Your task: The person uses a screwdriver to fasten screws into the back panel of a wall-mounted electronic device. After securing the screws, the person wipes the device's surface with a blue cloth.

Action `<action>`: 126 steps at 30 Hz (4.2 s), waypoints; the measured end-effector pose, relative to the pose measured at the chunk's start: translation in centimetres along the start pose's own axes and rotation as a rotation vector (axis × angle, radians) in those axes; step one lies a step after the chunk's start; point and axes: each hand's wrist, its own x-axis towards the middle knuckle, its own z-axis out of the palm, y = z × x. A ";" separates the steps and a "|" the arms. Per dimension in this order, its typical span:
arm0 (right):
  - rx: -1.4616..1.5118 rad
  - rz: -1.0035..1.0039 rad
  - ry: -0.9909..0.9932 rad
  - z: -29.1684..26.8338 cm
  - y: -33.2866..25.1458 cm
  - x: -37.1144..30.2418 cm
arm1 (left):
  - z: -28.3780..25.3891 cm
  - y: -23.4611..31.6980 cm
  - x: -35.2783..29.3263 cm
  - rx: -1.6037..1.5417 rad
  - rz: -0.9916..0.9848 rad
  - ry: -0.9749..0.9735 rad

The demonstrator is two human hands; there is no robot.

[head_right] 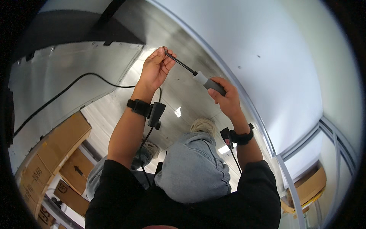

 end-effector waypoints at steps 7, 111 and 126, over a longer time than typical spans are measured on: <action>-0.109 0.047 -0.092 4.2 -0.4 2.0 | -5.6 1.6 -1.7 -0.034 0.084 0.088; 0.138 0.350 0.195 23.0 10.9 8.2 | -17.5 0.3 4.5 0.017 0.084 0.775; 0.118 0.362 0.155 23.3 10.6 7.6 | -17.6 0.4 4.2 0.127 0.054 0.758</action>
